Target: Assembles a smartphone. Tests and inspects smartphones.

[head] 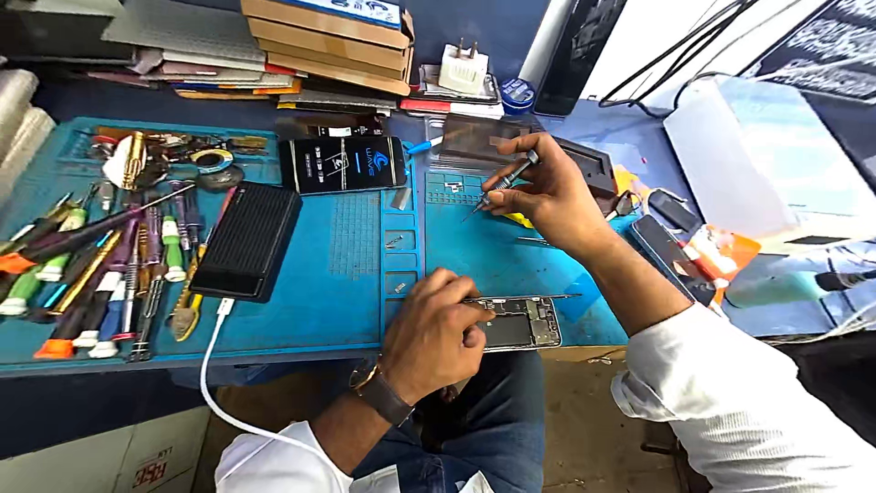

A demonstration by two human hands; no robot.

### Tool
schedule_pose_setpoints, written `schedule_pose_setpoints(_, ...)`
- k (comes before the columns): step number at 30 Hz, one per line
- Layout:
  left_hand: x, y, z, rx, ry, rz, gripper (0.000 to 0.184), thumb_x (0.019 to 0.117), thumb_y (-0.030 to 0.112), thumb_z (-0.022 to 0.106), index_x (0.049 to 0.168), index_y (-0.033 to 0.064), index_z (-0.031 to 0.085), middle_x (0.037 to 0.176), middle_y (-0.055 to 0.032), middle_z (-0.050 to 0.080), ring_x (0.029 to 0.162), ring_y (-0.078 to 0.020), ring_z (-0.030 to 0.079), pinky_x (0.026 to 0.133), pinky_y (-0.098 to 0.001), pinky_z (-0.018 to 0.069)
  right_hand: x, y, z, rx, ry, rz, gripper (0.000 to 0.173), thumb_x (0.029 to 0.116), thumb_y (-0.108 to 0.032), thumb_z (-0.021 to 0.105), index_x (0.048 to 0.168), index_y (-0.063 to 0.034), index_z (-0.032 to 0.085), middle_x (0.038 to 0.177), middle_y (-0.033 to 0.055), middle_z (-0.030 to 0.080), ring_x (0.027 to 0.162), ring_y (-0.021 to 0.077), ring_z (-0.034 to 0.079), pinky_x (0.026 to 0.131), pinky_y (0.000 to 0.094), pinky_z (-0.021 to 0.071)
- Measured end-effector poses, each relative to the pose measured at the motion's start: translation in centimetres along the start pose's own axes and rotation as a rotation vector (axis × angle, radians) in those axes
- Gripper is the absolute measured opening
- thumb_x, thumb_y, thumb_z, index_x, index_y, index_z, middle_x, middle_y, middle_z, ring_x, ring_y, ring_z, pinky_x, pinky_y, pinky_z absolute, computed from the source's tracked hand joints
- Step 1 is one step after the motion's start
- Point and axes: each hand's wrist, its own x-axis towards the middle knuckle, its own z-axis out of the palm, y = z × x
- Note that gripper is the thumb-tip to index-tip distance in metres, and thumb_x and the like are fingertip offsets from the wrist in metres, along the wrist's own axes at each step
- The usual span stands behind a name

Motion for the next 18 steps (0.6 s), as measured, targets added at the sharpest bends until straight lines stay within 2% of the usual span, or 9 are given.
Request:
schedule_pose_setpoints(10,0.0,0.1,-0.1,0.013,-0.01,0.007,0.024,0.0895,0.023,0.059,0.095,0.0225,0.083,0.106,0.0058,0.071,0.108,-0.016,0.061,0.089,-0.0344,0.0522,0.8,0.9,1.0,-0.003,-0.007,0.012,0.046,0.0942,0.003,0.069,0.134,-0.0043,0.046,0.108,0.0103,0.073,0.089,0.0216,0.076,0.079,0.0359,0.0656)
schedule_pose_setpoints(18,0.0,0.0,-0.1,0.012,-0.002,0.019,0.025,0.0863,0.021,0.06,0.094,0.0226,0.083,0.106,0.0054,0.071,0.107,-0.0156,0.061,0.088,-0.0331,0.0522,0.8,0.9,1.0,-0.025,0.008,0.014,0.045,0.0941,0.002,0.07,0.133,-0.0047,0.047,0.107,0.0096,0.073,0.09,0.0209,0.076,0.079,0.0358,0.0654)
